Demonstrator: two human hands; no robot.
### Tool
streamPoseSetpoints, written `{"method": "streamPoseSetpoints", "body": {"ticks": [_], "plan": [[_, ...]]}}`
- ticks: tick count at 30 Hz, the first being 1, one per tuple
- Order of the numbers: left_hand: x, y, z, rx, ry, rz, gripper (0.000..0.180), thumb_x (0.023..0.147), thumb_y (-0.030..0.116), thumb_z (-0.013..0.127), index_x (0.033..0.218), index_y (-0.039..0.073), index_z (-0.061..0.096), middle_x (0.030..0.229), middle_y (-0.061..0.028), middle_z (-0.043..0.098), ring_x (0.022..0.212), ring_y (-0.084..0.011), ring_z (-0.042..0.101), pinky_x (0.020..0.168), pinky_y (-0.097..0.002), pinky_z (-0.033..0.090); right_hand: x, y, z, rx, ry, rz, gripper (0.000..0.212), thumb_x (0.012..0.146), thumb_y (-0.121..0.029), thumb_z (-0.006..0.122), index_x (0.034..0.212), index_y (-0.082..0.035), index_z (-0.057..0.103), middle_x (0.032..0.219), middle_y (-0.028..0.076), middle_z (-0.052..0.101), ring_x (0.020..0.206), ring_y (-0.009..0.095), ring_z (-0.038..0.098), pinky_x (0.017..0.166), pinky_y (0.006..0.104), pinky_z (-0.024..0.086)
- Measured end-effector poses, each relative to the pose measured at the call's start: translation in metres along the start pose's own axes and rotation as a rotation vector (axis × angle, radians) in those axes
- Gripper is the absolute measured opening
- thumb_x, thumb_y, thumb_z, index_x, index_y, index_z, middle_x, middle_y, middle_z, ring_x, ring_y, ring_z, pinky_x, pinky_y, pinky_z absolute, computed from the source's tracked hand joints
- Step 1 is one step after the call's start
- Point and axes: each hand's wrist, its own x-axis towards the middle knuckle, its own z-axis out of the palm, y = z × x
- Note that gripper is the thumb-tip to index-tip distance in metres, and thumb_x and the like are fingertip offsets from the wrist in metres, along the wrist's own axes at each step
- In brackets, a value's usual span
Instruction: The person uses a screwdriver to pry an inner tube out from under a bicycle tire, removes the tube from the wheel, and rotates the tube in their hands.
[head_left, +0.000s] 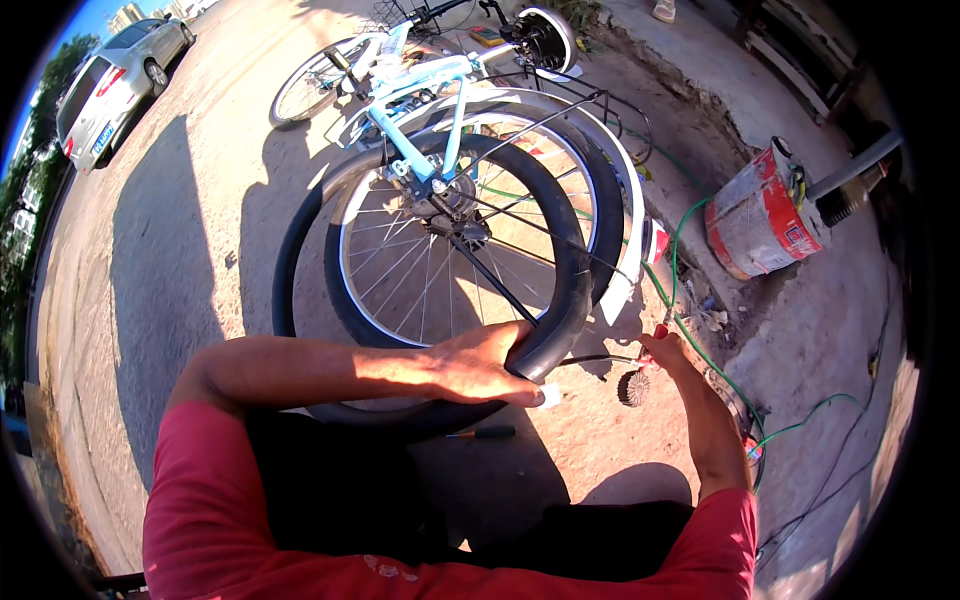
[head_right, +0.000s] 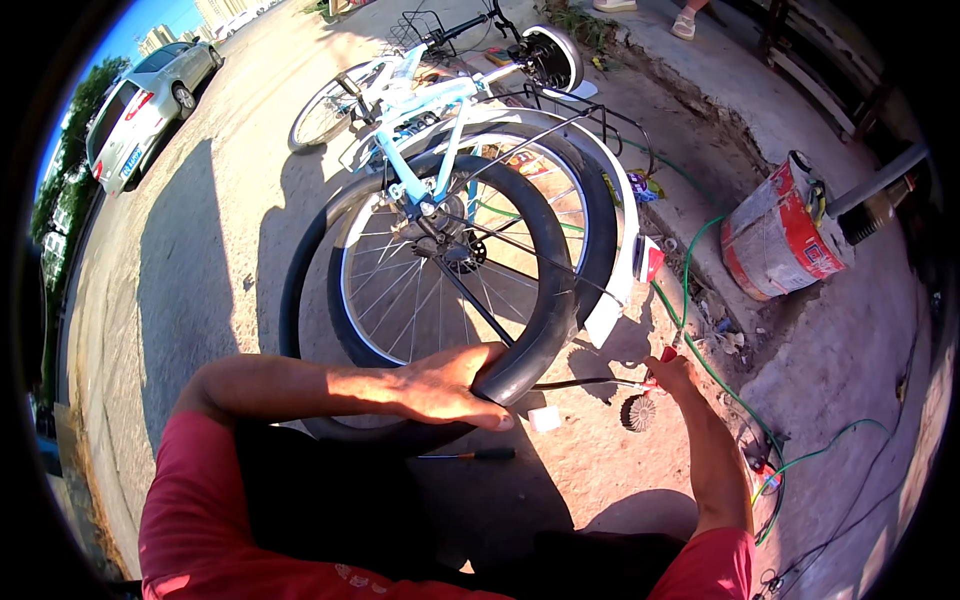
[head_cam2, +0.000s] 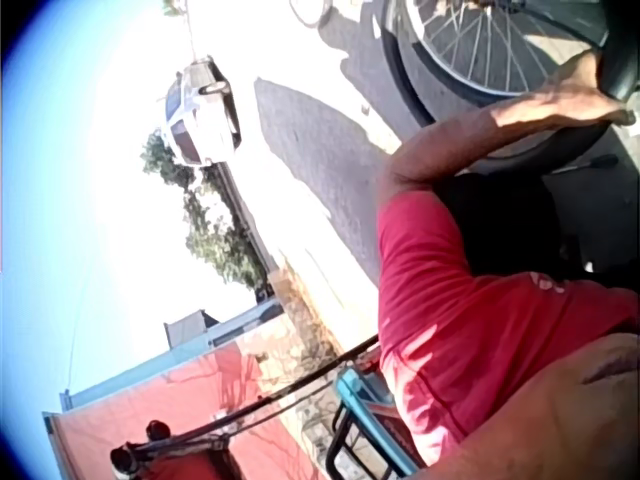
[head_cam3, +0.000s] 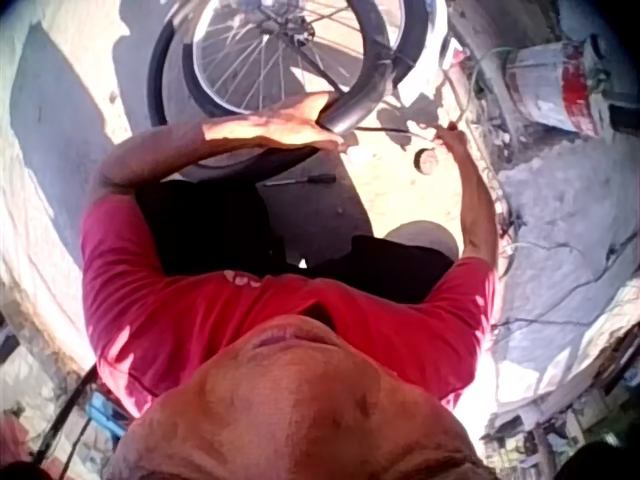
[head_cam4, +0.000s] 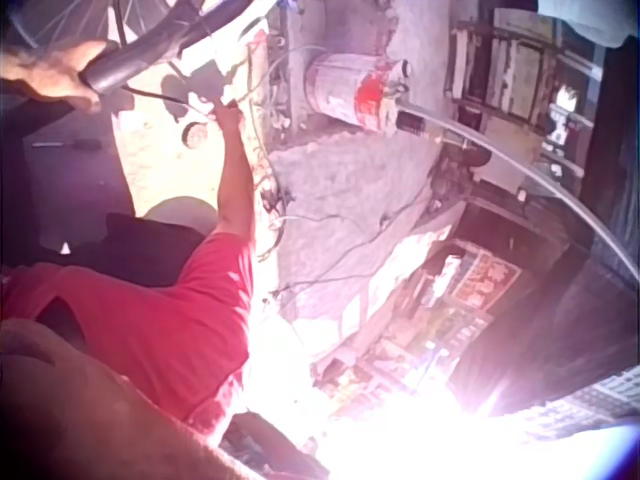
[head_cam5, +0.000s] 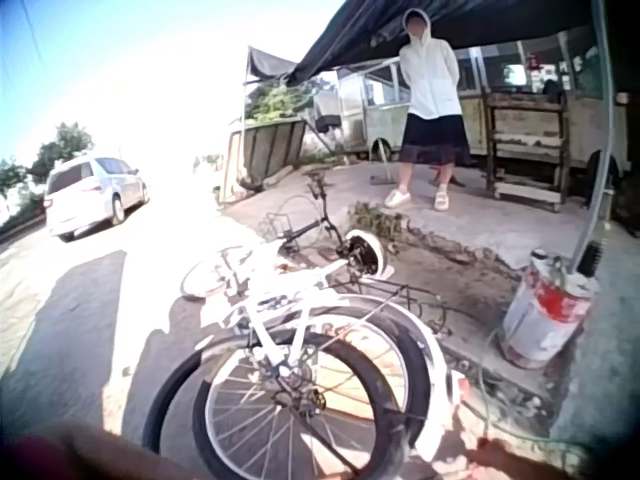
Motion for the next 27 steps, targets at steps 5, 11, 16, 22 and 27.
{"method": "streamPoseSetpoints", "body": {"ticks": [5,11,16,22,27], "plan": [[0.0,0.008,0.001,-0.014,-0.024,-0.017,0.073,0.077,0.039,0.08,0.125,-0.005,0.048,0.108,-0.0128,0.057,0.106,-0.023,0.056,0.094,-0.0366,0.044,0.008,0.014,0.001,0.037,-0.021,0.024,0.068,0.066,-0.066,0.07,0.092,-0.004,0.076,0.097,0.018,0.073,0.093,0.029,0.071,0.082,0.0398,0.054],[-0.005,0.021,0.0,-0.039,-0.004,-0.083,0.075,0.077,0.041,0.08,0.126,-0.004,0.047,0.11,-0.0122,0.058,0.108,-0.0226,0.055,0.097,-0.036,0.042,-0.009,-0.003,-0.009,0.056,-0.035,0.039,0.069,0.067,-0.068,0.071,0.093,-0.005,0.075,0.098,0.016,0.073,0.093,0.027,0.071,0.082,0.0394,0.055],[0.0,0.009,0.002,-0.067,-0.028,-0.041,0.072,0.076,0.033,0.082,0.128,-0.002,0.045,0.107,-0.0108,0.063,0.108,-0.0207,0.06,0.097,-0.0363,0.045,-0.027,-0.009,-0.015,-0.004,-0.014,0.035,0.066,0.066,-0.068,0.072,0.09,-0.007,0.075,0.093,0.014,0.073,0.089,0.025,0.071,0.078,0.0387,0.055],[0.002,-0.007,0.001,-0.174,-0.068,-0.097,0.076,0.075,0.017,0.078,0.137,-0.002,0.038,0.123,-0.0129,0.053,0.115,-0.024,0.059,0.096,-0.0388,0.049,-0.034,-0.016,-0.023,-0.029,-0.042,0.045,0.089,0.064,-0.071,0.072,0.116,0.0,0.068,0.118,0.021,0.068,0.11,0.03,0.066,0.094,0.0392,0.051],[0.001,-0.004,0.002,-0.313,-0.064,-0.061,0.08,0.072,0.023,0.079,0.138,-0.002,0.04,0.131,-0.0157,0.053,0.118,-0.0274,0.059,0.093,-0.0389,0.05,-0.016,-0.001,-0.013,-0.037,-0.088,0.045,0.092,0.066,-0.071,0.071,0.123,0.001,0.064,0.126,0.021,0.064,0.116,0.031,0.063,0.097,0.0416,0.049]]}}
